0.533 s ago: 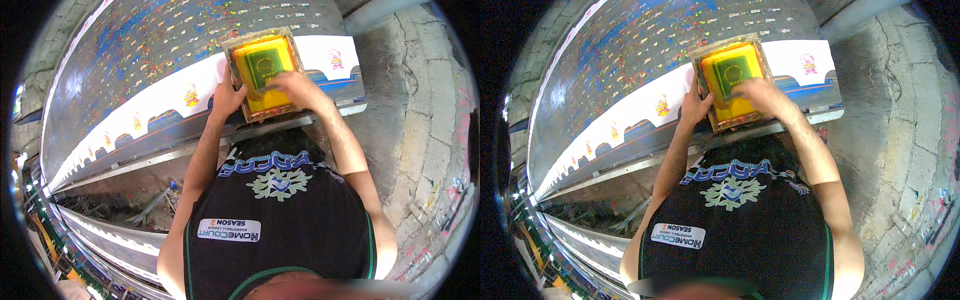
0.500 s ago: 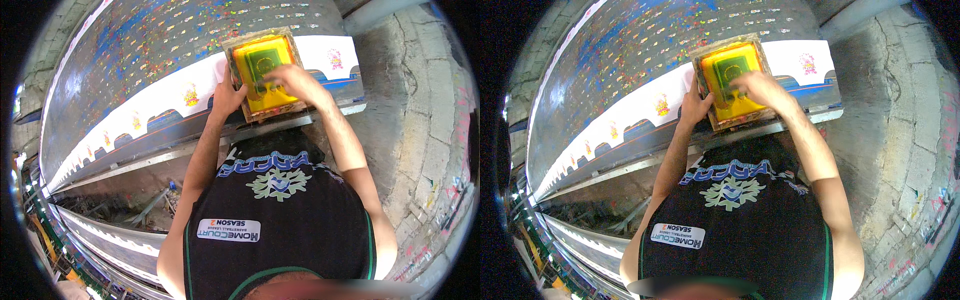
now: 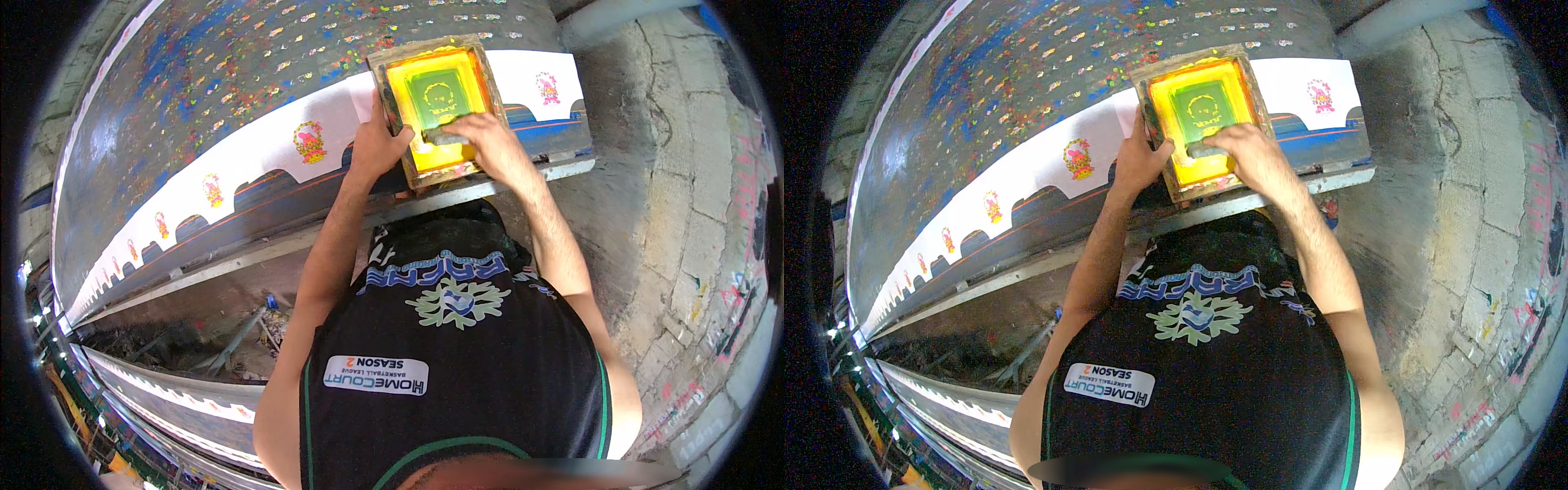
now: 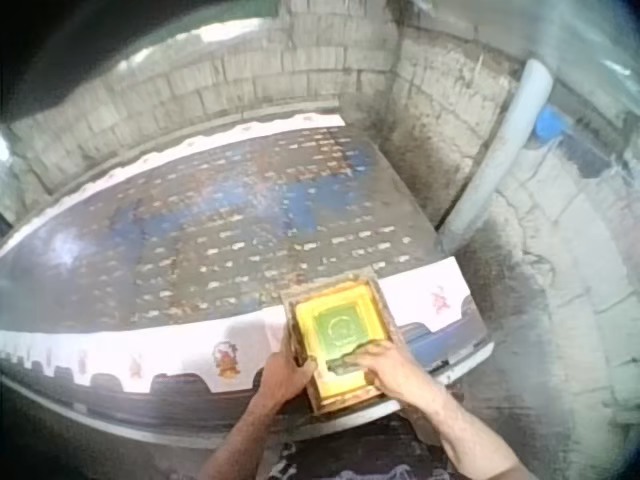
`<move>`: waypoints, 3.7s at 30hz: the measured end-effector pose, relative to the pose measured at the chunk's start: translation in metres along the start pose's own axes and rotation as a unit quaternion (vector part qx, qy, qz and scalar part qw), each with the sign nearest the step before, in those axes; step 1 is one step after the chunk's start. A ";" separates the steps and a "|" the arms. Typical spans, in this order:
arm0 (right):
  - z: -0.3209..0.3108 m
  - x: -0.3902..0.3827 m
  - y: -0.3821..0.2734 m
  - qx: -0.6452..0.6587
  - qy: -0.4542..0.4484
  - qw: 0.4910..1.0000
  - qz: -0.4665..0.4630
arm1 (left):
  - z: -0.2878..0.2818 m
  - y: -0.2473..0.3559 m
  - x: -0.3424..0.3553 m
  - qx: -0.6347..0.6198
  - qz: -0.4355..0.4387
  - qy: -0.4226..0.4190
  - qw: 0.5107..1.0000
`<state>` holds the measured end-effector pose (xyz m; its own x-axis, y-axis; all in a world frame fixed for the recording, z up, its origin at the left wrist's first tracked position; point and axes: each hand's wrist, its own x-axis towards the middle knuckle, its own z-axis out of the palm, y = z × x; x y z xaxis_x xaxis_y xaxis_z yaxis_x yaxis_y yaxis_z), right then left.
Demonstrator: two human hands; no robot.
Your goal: The person uses a squeegee to spread green ink across a screen-printing frame held over a white t-shirt. The person repeatedly wipes the squeegee and repositions the frame while continuing to apply ink to the same area.
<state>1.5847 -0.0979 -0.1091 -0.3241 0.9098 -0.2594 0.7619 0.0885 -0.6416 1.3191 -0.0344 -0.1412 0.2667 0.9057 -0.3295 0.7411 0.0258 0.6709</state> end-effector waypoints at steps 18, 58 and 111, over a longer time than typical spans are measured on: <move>-0.050 -0.064 0.075 -0.001 0.147 0.987 -0.068 | 0.041 0.113 0.026 0.007 -0.064 -0.012 0.998; -0.161 -0.107 0.270 0.017 0.059 0.991 -0.117 | 0.197 0.256 0.073 0.017 -0.106 -0.019 0.994; -0.232 -0.128 0.296 0.159 0.038 0.981 -0.107 | 0.226 0.283 -0.001 -0.114 -0.131 0.034 0.984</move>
<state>1.9817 -0.0939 -0.0986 -0.4063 0.9125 -0.0474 0.4640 0.1614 -0.8710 1.6677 -0.1239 -0.1010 0.0361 0.8814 -0.4710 0.6199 0.3500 0.7024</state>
